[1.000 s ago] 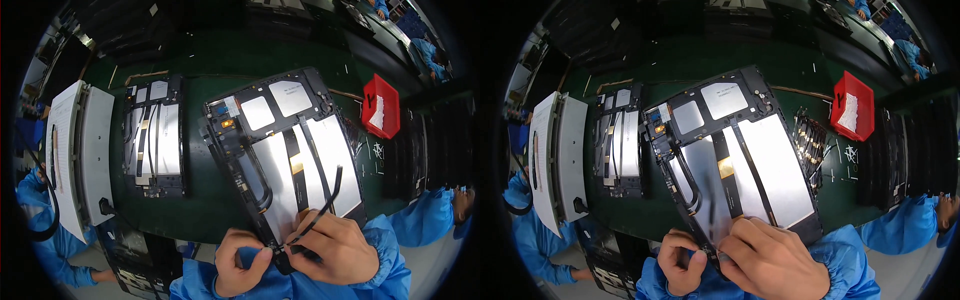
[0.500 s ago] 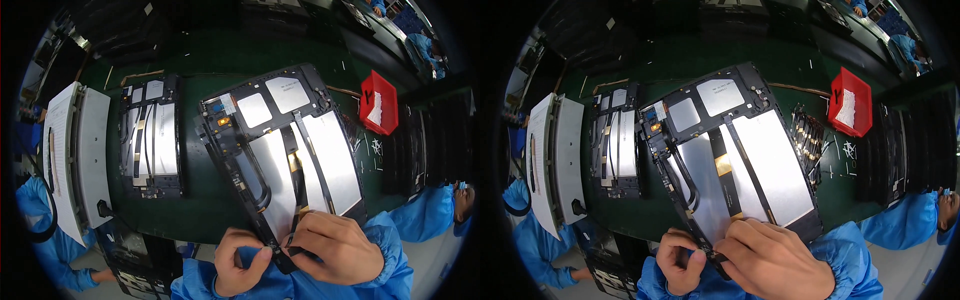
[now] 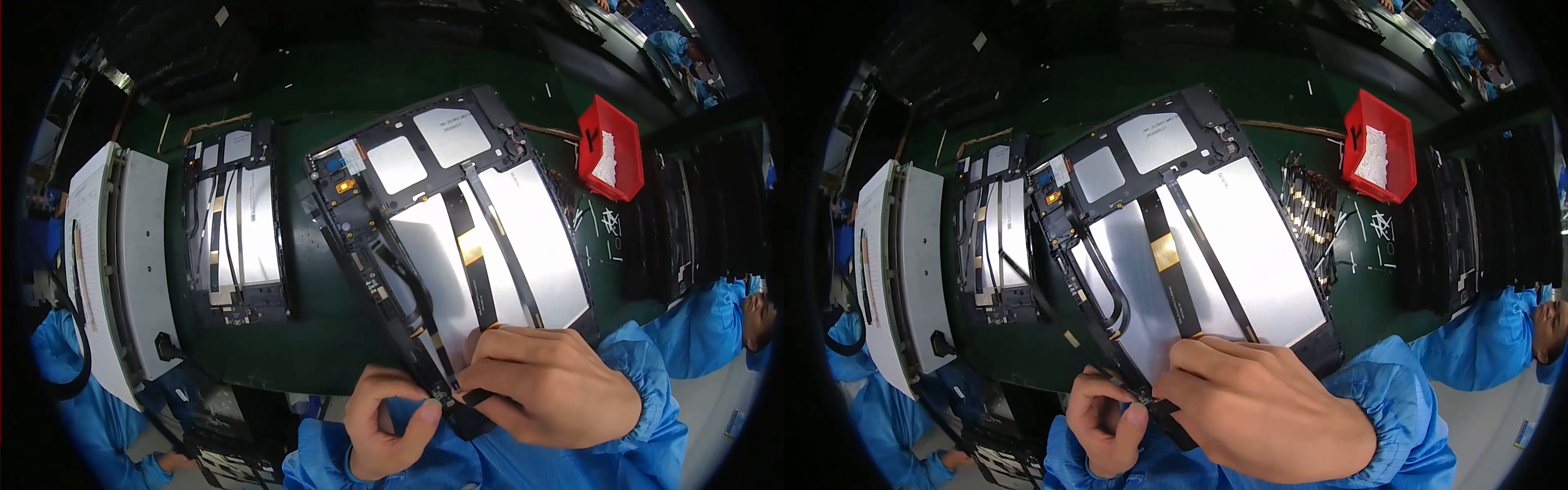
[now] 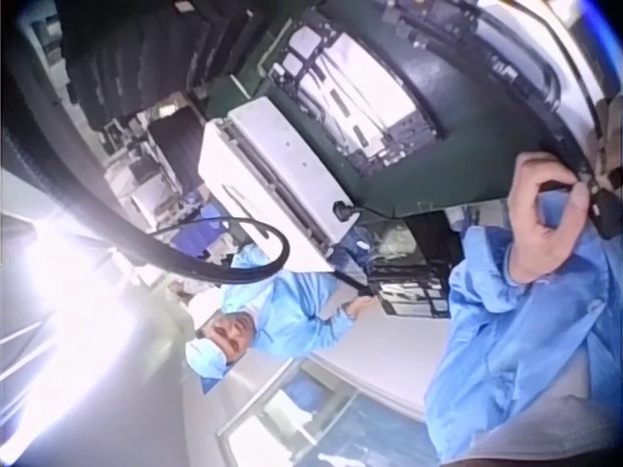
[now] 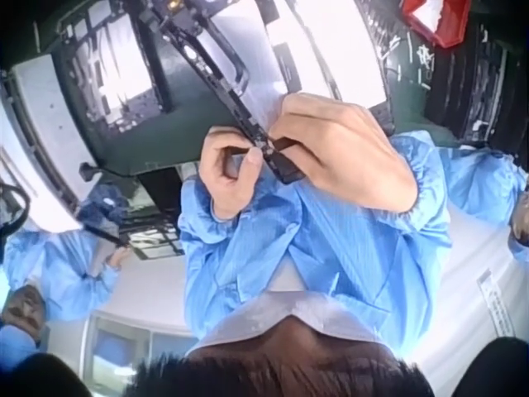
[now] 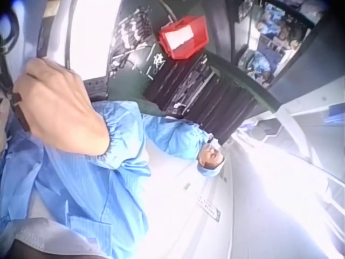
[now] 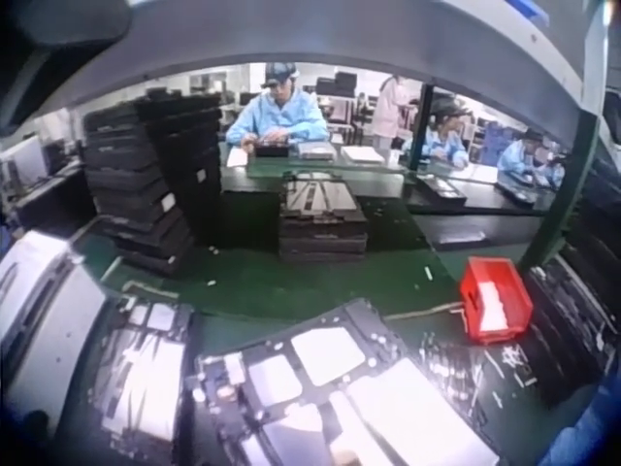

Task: The person assembles the internal components of an electronic screen device by placing a ribbon cable and electronics housing into a tablet frame, then securing them with a screwdriver.

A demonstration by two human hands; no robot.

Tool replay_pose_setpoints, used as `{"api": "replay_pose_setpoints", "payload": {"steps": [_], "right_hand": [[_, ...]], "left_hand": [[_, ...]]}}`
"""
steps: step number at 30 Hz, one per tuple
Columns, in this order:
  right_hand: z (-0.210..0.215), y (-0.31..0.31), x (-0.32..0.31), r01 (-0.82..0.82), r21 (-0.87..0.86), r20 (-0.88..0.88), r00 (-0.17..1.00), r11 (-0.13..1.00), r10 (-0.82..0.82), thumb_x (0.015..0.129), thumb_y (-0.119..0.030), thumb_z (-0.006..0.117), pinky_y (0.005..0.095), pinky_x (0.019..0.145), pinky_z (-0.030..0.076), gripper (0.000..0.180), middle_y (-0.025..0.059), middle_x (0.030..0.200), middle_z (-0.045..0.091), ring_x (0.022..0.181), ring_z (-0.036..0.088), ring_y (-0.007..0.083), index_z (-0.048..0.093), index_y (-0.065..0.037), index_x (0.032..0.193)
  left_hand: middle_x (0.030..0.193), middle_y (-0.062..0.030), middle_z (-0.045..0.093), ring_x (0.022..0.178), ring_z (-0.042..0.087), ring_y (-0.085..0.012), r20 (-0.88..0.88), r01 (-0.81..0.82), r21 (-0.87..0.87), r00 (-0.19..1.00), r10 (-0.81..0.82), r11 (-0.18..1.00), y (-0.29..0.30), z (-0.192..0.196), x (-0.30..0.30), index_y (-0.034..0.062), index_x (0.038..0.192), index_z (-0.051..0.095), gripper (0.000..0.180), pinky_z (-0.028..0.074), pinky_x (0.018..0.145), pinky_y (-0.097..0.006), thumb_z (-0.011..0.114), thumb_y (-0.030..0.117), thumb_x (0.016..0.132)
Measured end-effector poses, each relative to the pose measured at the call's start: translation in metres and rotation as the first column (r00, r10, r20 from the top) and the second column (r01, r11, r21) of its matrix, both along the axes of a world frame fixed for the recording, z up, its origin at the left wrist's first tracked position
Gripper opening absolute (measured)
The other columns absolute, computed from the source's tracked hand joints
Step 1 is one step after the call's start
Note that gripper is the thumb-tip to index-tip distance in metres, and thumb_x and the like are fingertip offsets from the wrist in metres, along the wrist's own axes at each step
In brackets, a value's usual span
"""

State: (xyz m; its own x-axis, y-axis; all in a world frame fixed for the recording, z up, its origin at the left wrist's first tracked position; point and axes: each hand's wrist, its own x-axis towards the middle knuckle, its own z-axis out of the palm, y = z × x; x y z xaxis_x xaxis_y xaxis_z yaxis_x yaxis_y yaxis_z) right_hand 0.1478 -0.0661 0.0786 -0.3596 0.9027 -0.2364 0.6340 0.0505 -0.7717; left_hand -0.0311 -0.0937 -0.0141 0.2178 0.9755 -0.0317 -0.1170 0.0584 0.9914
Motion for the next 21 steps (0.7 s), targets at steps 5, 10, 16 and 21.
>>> {"api": "replay_pose_setpoints", "payload": {"steps": [5, 10, 16, 21], "right_hand": [[0.000, -0.004, -0.004, 0.050, 0.015, 0.014, 0.999, 0.999, -0.050, 0.064, 0.000, 0.066, 0.0321, 0.059, 0.048, 0.020, 0.0087, 0.079, 0.055, 0.070, 0.058, 0.0248, 0.062, -0.002, 0.084], [-0.002, -0.006, -0.004, 0.051, 0.013, -0.007, 0.999, 0.999, -0.051, 0.067, -0.002, 0.067, 0.0319, 0.059, 0.048, 0.019, 0.0092, 0.078, 0.055, 0.069, 0.058, 0.0248, 0.063, -0.001, 0.085], [-0.010, -0.016, -0.010, 0.091, 0.064, -0.165, 0.983, 0.994, -0.079, 0.073, -0.006, 0.068, 0.0313, 0.057, 0.047, 0.016, 0.0094, 0.071, 0.054, 0.062, 0.056, 0.0244, 0.064, -0.001, 0.088], [-0.004, -0.023, -0.017, 0.059, 0.087, -0.128, 0.991, 0.994, -0.048, 0.074, -0.009, 0.070, 0.0280, 0.051, 0.044, 0.017, 0.0076, 0.065, 0.052, 0.053, 0.054, 0.0202, 0.065, -0.003, 0.090]], "left_hand": [[0.080, -0.0112, 0.056, 0.071, 0.055, -0.0173, -0.018, -0.037, 0.020, 0.999, 0.037, 0.999, -0.001, 0.002, 0.003, 0.0005, 0.083, 0.057, 0.021, 0.042, 0.064, -0.025, 0.072, 0.004, 0.070], [0.076, -0.0098, 0.058, 0.068, 0.057, -0.0170, -0.159, -0.036, 0.137, 0.986, 0.058, 0.990, 0.005, 0.008, 0.003, 0.0007, 0.081, 0.058, 0.022, 0.043, 0.060, -0.024, 0.075, 0.004, 0.067], [0.078, -0.0090, 0.060, 0.069, 0.058, -0.0150, -0.095, 0.152, -0.057, 0.983, -0.157, 0.987, 0.014, 0.005, -0.009, 0.0017, 0.082, 0.059, 0.023, 0.044, 0.061, -0.025, 0.075, 0.004, 0.067], [0.085, -0.0113, 0.063, 0.076, 0.060, -0.0165, 0.064, 0.108, -0.189, 0.993, -0.097, 0.976, -0.004, 0.005, -0.019, 0.0015, 0.092, 0.060, 0.019, 0.046, 0.067, -0.026, 0.070, 0.008, 0.077]]}}
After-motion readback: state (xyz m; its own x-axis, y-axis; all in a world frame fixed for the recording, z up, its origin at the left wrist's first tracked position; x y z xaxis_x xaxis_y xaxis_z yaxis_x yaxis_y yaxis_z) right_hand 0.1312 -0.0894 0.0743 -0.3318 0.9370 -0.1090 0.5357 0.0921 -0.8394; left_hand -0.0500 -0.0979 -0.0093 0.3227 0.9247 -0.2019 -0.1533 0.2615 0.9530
